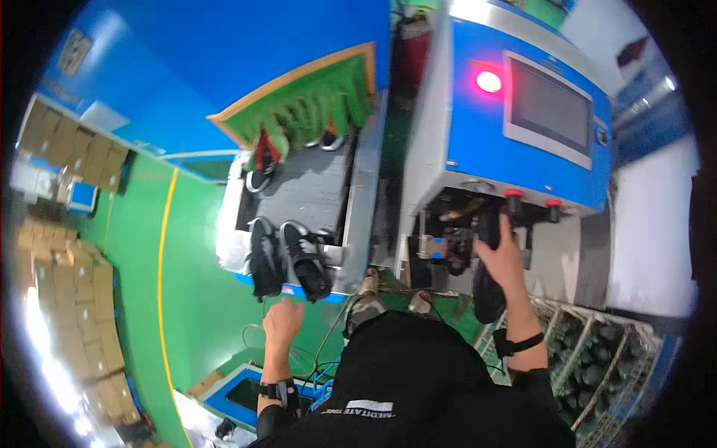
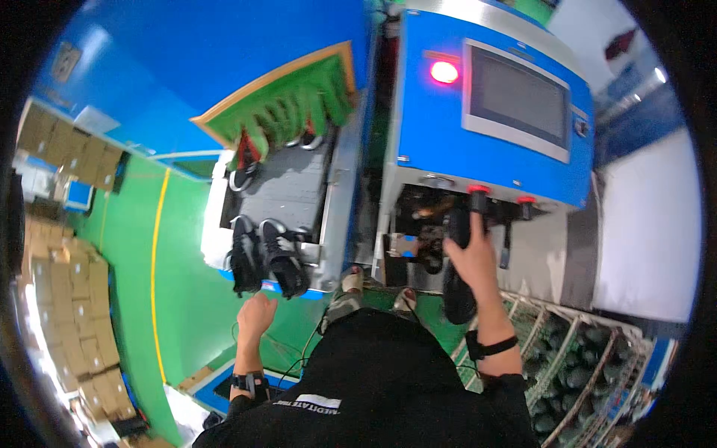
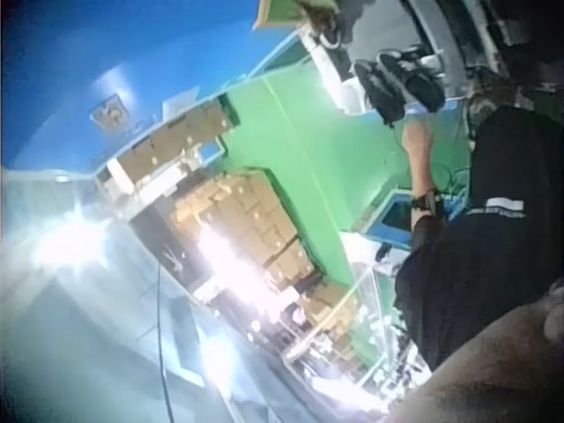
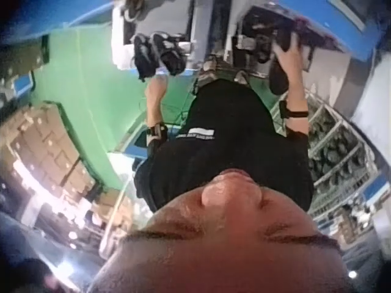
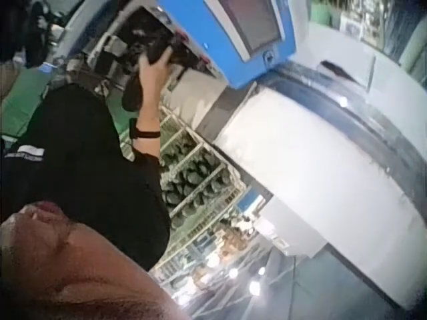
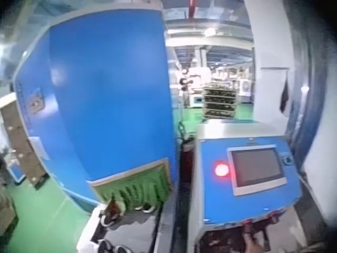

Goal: Operating a lasting machine and putting shoes onto a conveyor belt in a factory.

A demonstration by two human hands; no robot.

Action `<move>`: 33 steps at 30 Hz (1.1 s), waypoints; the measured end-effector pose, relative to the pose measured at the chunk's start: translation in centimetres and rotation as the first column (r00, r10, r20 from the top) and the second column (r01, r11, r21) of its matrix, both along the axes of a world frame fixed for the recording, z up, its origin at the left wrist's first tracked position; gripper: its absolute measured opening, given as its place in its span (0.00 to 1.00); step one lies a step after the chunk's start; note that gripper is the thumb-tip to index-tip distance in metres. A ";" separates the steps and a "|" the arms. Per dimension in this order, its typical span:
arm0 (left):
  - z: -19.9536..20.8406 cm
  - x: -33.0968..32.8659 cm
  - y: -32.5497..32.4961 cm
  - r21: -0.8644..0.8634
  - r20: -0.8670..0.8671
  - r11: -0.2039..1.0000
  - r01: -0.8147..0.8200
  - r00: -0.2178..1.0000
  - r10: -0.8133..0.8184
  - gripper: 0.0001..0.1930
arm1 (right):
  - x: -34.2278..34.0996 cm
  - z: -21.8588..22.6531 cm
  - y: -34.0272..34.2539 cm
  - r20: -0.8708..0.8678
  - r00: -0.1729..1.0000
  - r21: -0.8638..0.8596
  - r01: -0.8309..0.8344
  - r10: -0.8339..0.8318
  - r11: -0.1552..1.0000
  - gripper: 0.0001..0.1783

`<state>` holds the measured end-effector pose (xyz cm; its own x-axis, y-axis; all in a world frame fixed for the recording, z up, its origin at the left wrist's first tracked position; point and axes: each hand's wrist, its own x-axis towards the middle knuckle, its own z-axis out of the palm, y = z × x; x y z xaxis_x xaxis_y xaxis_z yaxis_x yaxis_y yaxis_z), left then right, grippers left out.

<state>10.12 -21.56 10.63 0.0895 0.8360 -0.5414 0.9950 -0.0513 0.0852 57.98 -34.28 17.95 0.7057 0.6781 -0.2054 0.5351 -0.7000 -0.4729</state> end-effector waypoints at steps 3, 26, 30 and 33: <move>-2.1 -4.8 0.3 0.367 -0.019 0.928 -0.063 0.997 0.076 0.25 | -0.2 -0.2 0.4 0.206 0.977 -0.104 -0.034 0.055 0.994 0.52; -4.7 -1.7 5.0 0.571 0.367 0.774 -0.274 0.928 0.057 0.13 | -8.6 -4.4 -15.7 -0.994 0.110 0.096 0.850 0.003 0.518 0.30; -2.0 7.8 0.8 0.295 0.673 0.955 0.042 0.700 -0.239 0.07 | -6.7 -4.5 -15.1 -0.942 0.330 0.300 0.737 0.065 0.606 0.48; -0.5 13.0 -2.6 0.294 0.769 0.901 0.319 0.481 -0.421 0.07 | -5.3 -3.3 -14.6 -0.815 0.576 0.460 0.574 0.066 0.678 0.51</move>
<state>23.07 -24.11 10.11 0.7518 0.6593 0.0075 0.3922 -0.4563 0.7987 52.66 -48.91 14.69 0.6754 0.6567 -0.3357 -0.3692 -0.0930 -0.9247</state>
